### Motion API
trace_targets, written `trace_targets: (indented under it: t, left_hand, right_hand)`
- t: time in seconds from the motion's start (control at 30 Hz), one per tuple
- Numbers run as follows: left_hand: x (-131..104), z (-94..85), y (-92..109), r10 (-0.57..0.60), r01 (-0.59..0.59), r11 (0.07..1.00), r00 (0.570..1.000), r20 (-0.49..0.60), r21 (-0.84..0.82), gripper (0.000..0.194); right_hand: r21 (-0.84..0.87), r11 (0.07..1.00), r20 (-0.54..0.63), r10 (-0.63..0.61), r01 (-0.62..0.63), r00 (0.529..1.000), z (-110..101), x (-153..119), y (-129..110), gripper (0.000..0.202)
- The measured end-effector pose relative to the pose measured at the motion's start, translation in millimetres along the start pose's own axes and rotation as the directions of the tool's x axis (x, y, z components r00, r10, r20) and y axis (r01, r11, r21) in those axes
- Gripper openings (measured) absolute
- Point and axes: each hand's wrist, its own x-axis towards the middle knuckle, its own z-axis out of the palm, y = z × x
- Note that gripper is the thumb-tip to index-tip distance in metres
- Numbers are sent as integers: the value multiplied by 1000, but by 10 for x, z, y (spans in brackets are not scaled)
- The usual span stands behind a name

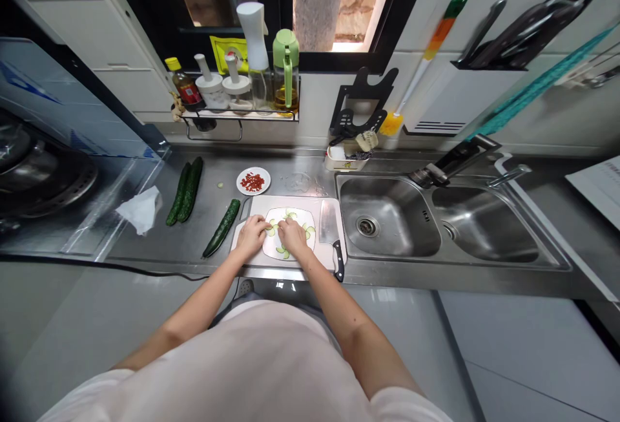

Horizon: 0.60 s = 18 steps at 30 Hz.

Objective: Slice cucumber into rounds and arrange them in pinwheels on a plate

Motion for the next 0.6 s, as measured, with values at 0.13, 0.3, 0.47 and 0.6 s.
trace_targets:
  t: [0.13,0.3,0.47,0.6]
  left_hand:
    - [-1,40,-33,-161,143,982,975,-151,-128,31]
    - [11,44,-45,-297,229,936,922,-247,-269,29]
    - [115,-16,-91,-358,240,893,891,-279,-380,27]
    - [358,-80,-228,-481,293,824,813,-328,-484,25]
  right_hand:
    - [82,997,-93,15,-8,996,-42,-96,-4,23]
    - [218,976,-220,47,3,974,-88,-288,70,22]
    - [293,956,-307,74,20,949,-114,-495,249,23]
    - [325,946,-338,120,-4,933,-132,-614,356,25]
